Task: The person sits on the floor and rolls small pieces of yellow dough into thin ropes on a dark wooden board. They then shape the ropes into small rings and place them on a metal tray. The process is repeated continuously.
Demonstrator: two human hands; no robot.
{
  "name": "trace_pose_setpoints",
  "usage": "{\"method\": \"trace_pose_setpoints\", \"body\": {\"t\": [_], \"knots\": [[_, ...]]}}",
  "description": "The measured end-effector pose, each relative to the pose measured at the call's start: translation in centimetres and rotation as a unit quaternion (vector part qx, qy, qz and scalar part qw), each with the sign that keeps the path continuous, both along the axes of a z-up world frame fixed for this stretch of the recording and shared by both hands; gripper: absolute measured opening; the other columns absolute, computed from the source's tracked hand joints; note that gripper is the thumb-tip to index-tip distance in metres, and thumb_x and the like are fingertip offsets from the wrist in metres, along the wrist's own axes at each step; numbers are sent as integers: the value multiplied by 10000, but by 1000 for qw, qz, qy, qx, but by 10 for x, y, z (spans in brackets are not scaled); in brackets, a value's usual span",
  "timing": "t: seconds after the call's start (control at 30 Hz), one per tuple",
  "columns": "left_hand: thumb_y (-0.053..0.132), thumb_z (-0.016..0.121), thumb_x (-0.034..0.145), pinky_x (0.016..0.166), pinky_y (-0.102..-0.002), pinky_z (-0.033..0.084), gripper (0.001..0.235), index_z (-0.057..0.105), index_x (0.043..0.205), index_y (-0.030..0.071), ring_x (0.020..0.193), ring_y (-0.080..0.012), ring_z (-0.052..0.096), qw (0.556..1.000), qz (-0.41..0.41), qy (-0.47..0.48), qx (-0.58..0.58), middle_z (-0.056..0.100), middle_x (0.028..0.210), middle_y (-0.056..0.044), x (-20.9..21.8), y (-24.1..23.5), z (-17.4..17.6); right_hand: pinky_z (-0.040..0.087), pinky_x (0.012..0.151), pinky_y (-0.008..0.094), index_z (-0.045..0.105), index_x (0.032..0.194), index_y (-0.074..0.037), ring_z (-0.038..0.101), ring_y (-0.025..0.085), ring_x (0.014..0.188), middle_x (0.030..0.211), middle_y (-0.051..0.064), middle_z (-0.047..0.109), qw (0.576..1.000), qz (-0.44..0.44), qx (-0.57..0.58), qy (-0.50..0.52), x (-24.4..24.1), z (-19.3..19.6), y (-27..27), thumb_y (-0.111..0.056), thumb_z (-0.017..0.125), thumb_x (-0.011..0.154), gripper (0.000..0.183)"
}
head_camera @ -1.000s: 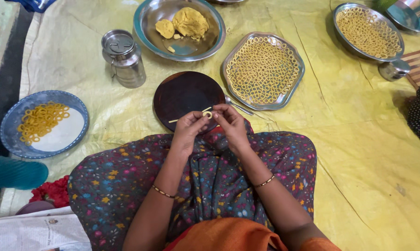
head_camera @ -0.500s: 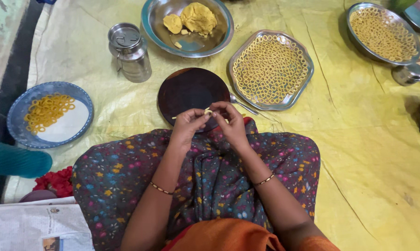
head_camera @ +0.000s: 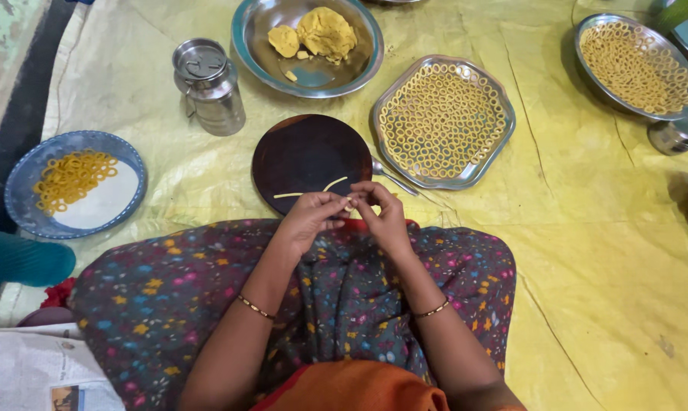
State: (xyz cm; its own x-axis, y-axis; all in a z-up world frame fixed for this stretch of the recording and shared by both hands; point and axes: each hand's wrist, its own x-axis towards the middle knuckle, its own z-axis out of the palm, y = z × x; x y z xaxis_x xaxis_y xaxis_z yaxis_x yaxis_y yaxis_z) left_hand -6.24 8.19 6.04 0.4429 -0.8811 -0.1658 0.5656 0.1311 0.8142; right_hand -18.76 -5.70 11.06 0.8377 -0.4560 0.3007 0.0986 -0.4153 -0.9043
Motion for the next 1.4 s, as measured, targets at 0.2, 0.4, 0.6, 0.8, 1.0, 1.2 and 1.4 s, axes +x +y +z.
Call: {"method": "trace_pose_setpoints", "body": {"t": [0.2, 0.4, 0.6, 0.8, 1.0, 1.2, 1.4], "knots": [[194, 708, 972, 814, -305, 567, 139, 726, 1016, 63, 920, -127, 685, 997, 25, 56, -52, 734, 983, -34, 9, 4, -13, 554, 820, 299, 678, 1186, -37, 712, 171, 909, 1015, 85, 754, 998, -21, -23, 61, 8, -36, -19, -115, 663, 979, 222], [219, 720, 967, 831, -335, 556, 150, 708, 1014, 78, 959, -137, 679, 991, 77, 89, -58, 735, 1046, -57, 19, 11, -13, 529, 940, 466, 763, 1148, -162, 717, 368, 1014, 1084, 168, 758, 849, 239, -267, 388, 17, -133, -13, -456, 515, 950, 432], [310, 695, 976, 848, -377, 566, 202, 668, 967, 110, 1037, -177, 676, 983, 87, 140, -84, 732, 1093, -88, 22, 6, -13, 467, 1053, 447, 726, 1189, -32, 659, 390, 1154, 1214, 247, 707, 762, 327, -229, 509, 25, -185, -29, -644, 308, 1026, 759], [241, 713, 971, 861, -386, 572, 139, 656, 947, 117, 1039, -185, 681, 978, 101, 157, -92, 735, 1104, -94, 30, 6, -25, 446, 1039, 463, 705, 1173, -8, 645, 408, 1146, 1191, 271, 697, 760, 364, -216, 494, 26, -193, -24, -631, 286, 1012, 768], [190, 731, 952, 877, -381, 566, 96, 680, 975, 111, 1060, -180, 676, 978, 110, 136, -111, 731, 1146, -89, 36, 8, -33, 454, 1026, 456, 692, 1207, -71, 653, 391, 1136, 1177, 240, 704, 763, 340, -212, 507, 31, -198, -19, -610, 313, 994, 693], [194, 729, 926, 871, -362, 568, 141, 707, 1040, 114, 1077, -163, 678, 976, 129, 138, -109, 722, 1182, -70, 40, 6, -35, 468, 993, 472, 693, 1199, -105, 646, 397, 1122, 1179, 208, 697, 761, 313, -243, 515, 29, -202, -21, -578, 322, 1011, 631], [31, 745, 949, 901, -326, 548, 158, 707, 1099, 60, 1093, -163, 673, 977, 131, 126, -115, 718, 1214, -100, 34, 2, -48, 492, 935, 499, 695, 1080, -76, 677, 396, 1036, 1068, 206, 724, 784, 310, -269, 465, 27, -194, -17, -504, 344, 1026, 556]]}}
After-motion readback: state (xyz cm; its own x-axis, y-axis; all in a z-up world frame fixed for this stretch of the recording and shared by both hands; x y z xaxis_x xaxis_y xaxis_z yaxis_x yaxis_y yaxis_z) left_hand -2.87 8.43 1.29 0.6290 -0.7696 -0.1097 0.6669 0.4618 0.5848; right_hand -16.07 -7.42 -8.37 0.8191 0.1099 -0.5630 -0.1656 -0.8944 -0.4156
